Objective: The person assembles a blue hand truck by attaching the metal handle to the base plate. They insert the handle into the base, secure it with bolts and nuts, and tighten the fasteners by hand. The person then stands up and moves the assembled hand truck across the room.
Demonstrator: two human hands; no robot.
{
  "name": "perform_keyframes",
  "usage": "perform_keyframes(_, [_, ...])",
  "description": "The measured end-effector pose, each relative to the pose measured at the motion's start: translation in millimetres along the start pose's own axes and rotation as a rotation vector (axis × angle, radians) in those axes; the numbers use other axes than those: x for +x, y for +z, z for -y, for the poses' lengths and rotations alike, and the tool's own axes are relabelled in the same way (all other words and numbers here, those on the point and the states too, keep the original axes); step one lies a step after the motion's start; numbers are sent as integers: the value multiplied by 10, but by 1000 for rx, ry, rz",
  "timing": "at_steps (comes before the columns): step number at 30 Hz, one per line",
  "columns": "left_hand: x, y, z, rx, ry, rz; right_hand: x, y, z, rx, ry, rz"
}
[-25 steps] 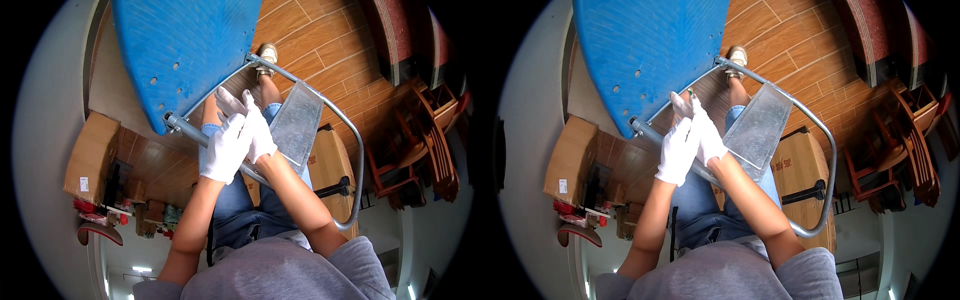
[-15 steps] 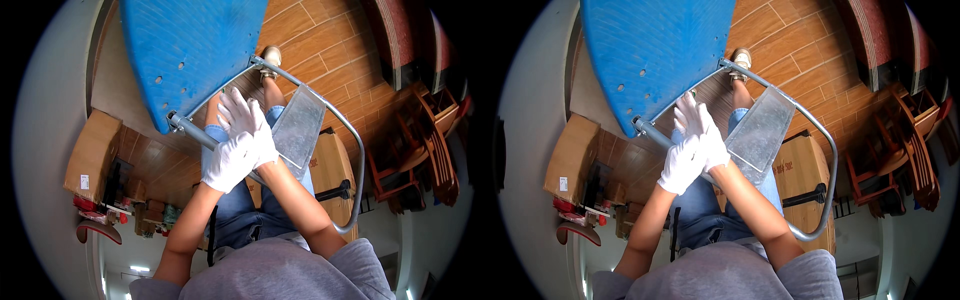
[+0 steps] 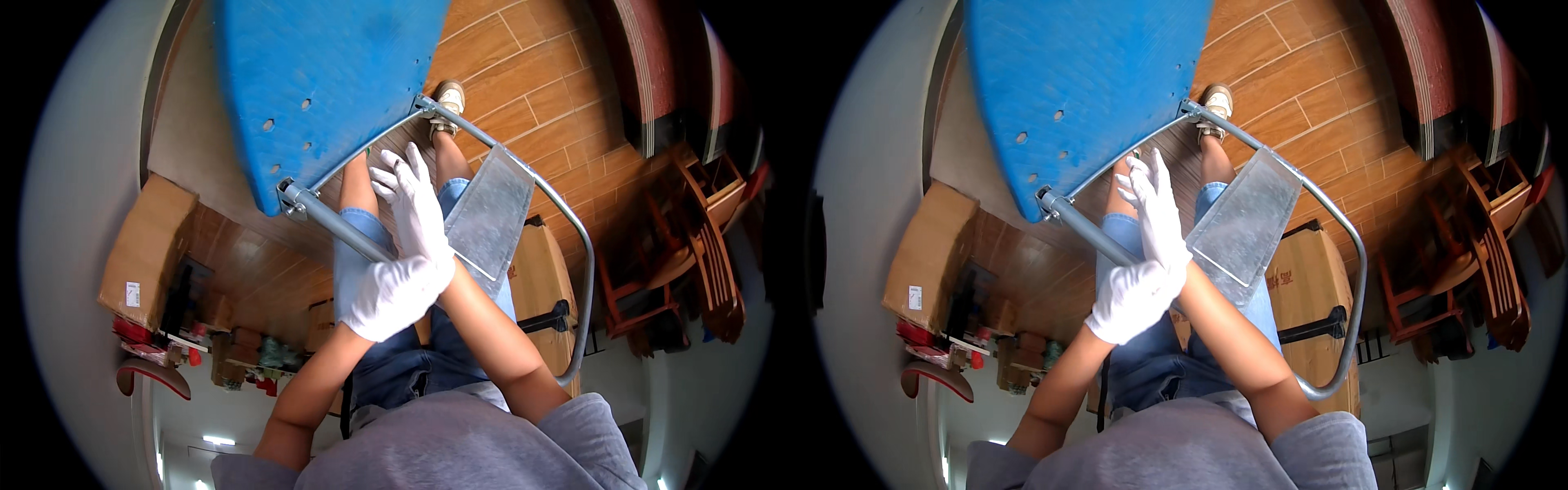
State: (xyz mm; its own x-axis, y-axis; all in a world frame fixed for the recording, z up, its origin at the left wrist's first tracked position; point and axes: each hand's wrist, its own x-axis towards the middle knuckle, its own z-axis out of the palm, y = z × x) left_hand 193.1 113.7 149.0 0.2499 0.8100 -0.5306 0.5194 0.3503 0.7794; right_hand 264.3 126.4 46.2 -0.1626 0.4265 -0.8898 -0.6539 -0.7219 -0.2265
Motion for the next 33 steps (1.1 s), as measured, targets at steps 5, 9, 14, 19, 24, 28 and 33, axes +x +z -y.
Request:
perform_keyframes(5, [-101,-63,42,46,8,-11,29,84,-88,-244,37,76])
perform_keyframes(9, [-151,-363,456,17,-98,-98,164,168,-193,-405,79,155])
perform_keyframes(14, [-62,-1175,1377,-348,-764,-884,176,455,-376,-932,108,117])
perform_keyframes(19, [-41,-1393,2379,-816,-815,-602,155,692,-367,-1531,222,315])
perform_keyframes(24, [-19,-1258,2587,-687,-807,-419,66,870,-489,-1817,280,314])
perform_keyframes(28, [-113,-1165,2794,-704,-783,-469,110,859,-549,-1820,302,330])
perform_keyframes(33, [-264,-1202,3006,-1073,-880,-555,217,770,-488,-1631,398,399])
